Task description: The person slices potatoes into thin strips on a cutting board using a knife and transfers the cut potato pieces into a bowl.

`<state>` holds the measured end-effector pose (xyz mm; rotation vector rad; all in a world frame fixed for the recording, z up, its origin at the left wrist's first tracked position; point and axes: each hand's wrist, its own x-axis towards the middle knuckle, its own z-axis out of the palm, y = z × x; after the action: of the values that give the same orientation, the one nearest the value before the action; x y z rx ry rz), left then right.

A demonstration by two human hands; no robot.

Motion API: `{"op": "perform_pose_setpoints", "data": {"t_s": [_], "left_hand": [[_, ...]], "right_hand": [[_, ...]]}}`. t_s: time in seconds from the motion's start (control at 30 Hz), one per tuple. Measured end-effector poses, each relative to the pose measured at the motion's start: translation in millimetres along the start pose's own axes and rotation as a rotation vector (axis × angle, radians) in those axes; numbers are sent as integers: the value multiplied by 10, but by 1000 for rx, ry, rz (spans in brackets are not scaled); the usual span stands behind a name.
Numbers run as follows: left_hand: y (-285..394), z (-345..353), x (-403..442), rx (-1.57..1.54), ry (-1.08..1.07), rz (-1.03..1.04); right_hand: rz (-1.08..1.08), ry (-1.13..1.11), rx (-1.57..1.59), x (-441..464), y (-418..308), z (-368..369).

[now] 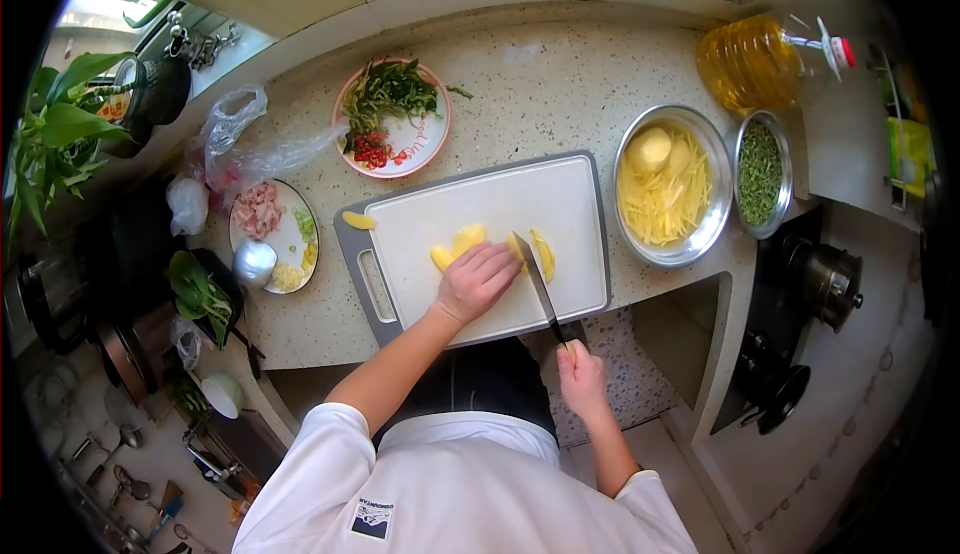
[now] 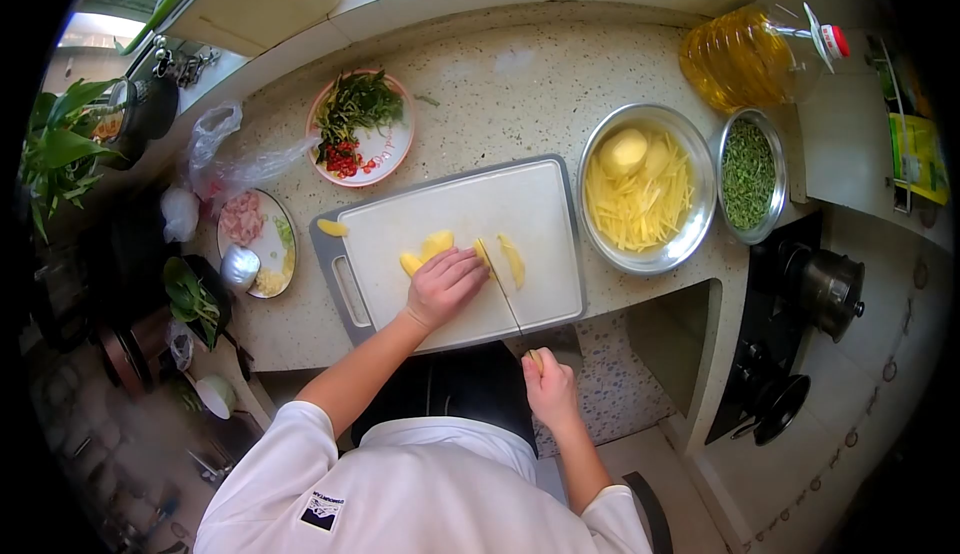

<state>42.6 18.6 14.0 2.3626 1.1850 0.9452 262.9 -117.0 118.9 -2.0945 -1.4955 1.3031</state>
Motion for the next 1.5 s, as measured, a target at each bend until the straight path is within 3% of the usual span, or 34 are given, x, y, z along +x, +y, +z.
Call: {"op": "perform_pose_setpoints", "data": {"t_s": [0.33, 0.63, 1.03, 1.5], "left_hand": [[7, 6, 5, -11, 5, -11], [-4, -18, 0, -18, -8, -9], [1, 13, -14, 5, 3, -6], [11, 17, 0, 10, 6, -8]], "right_hand": [[144, -48, -98, 134, 47, 135], [77, 34, 258, 123, 392, 312], [14, -9, 39, -4, 221, 115], [97, -88, 66, 63, 72, 16]]}}
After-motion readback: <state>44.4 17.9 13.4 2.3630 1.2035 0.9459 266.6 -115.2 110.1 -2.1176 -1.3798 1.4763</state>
